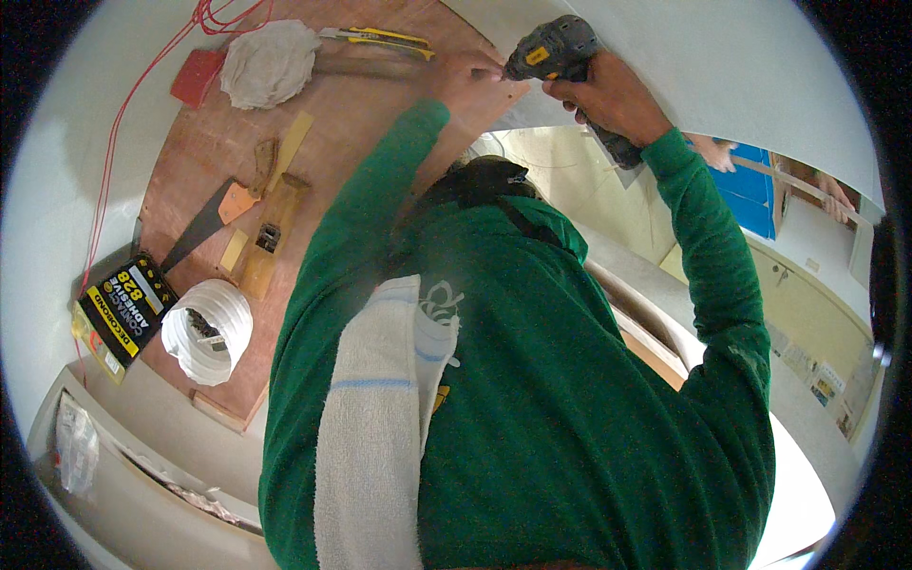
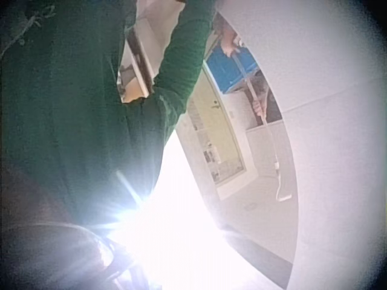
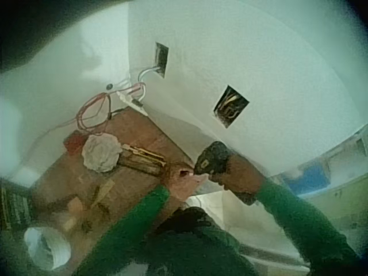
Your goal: The person uses a cordless drill to drive screws into a wooden cabinet frame, then hammers a small wooden block into place, and finally uses a utility knife to trim excess material. The task involves assembling and finishing a wooden furniture piece.
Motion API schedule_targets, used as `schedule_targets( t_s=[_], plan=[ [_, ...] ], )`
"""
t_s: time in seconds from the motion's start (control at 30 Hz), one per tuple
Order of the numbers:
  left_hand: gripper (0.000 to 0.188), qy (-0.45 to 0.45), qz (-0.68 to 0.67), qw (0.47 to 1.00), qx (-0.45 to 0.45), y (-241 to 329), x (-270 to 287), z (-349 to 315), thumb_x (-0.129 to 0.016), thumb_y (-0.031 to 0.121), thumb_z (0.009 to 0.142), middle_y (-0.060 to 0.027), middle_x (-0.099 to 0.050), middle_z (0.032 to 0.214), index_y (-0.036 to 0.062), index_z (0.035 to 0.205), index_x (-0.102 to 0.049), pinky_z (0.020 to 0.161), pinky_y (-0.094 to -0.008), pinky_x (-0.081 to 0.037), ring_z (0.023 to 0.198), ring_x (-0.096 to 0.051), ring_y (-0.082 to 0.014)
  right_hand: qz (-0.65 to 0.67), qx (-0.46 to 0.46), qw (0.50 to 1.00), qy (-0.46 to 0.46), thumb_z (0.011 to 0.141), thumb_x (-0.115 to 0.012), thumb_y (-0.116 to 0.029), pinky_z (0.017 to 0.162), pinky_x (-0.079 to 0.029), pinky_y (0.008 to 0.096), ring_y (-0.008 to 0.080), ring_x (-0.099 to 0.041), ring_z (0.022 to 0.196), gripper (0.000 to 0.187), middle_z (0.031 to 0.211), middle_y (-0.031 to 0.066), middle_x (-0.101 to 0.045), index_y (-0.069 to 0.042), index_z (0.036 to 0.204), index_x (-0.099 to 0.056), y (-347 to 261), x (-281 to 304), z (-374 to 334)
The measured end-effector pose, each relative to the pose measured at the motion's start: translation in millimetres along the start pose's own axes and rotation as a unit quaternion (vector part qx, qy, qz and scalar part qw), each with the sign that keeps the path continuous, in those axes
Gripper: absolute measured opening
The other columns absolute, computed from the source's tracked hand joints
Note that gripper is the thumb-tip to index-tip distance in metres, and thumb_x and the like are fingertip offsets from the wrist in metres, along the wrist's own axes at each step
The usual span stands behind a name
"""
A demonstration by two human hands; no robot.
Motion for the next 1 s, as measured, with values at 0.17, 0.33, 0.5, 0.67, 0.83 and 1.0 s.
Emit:
schedule_targets(
  t_s=[0.17,0.33,0.5,0.67,0.83,1.0],
  plan=[
    [0.019,-0.035,0.057,0.991,-0.114,-1,-8,7,-0.081,0.022,0.092,-0.0115,-0.080,0.109,0.0069,0.104,-0.085,0.090,-0.0395,-0.062,0.099,-0.077,-0.0287,-0.020,-0.041,0.999,-0.001,0.093,-0.082,-0.037,0.061,-0.062,0.0370,0.0199,-0.071,0.059,0.035,0.074,0.0076,-0.072,-0.003,0.102,-0.077,3,-3,1],
    [0.019,-0.017,0.139,0.974,-0.177,-20,-21,13,-0.083,0.020,0.090,-0.0146,-0.078,0.105,0.0053,0.102,-0.084,0.089,-0.0438,-0.060,0.099,-0.074,-0.0342,-0.024,-0.038,0.999,0.007,0.094,-0.081,-0.034,0.059,-0.061,0.0366,0.0191,-0.071,0.059,0.033,0.072,0.0069,-0.070,-0.003,0.100,-0.075,-2,-5,0],
    [0.019,-0.023,0.112,0.967,-0.227,-20,-26,13,-0.083,0.020,0.089,-0.0148,-0.078,0.100,0.0047,0.100,-0.084,0.091,-0.0462,-0.058,0.097,-0.072,-0.0367,0.016,-0.039,0.999,0.007,0.093,-0.082,-0.032,0.056,-0.059,0.0352,0.0163,-0.068,0.057,0.031,0.070,0.0050,-0.068,-0.003,0.099,-0.073,-3,-7,2],
    [0.018,0.000,0.127,0.964,-0.233,-13,-20,9,-0.083,0.019,0.090,-0.0159,-0.077,0.103,0.0046,0.101,-0.084,0.091,-0.0483,-0.058,0.099,-0.072,-0.0375,0.029,-0.099,0.994,-0.036,0.095,-0.083,-0.024,0.059,-0.057,0.0306,0.0118,-0.063,0.063,0.034,0.082,0.0045,-0.069,-0.003,0.120,-0.071,2,-11,4],
    [0.015,-0.010,0.127,0.965,-0.230,-15,-25,8,-0.079,0.016,0.093,-0.0157,-0.078,0.107,0.0056,0.102,-0.084,0.093,-0.0476,-0.058,0.103,-0.072,-0.0366,0.025,-0.134,0.990,-0.031,0.095,-0.083,-0.022,0.059,-0.057,0.0304,0.0116,-0.063,0.065,0.034,0.082,0.0045,-0.070,-0.003,0.121,-0.071,0,-9,2],
    [0.012,-0.008,0.107,0.963,-0.248,-17,-23,10,-0.076,0.011,0.092,-0.0149,-0.079,0.110,0.0071,0.101,-0.084,0.094,-0.0466,-0.058,0.102,-0.072,-0.0368,0.030,-0.094,0.995,-0.017,0.093,-0.081,-0.022,0.057,-0.059,0.0324,0.0144,-0.067,0.062,0.033,0.080,0.0052,-0.071,-0.002,0.117,-0.072,-10,-8,1]
  ],
)
Point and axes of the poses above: each hand's wrist, its own z-axis towards the middle knuckle, its own x-axis out of the back of the hand, y = z × x, the point moved 8 cm from there along z, towards the middle knuckle
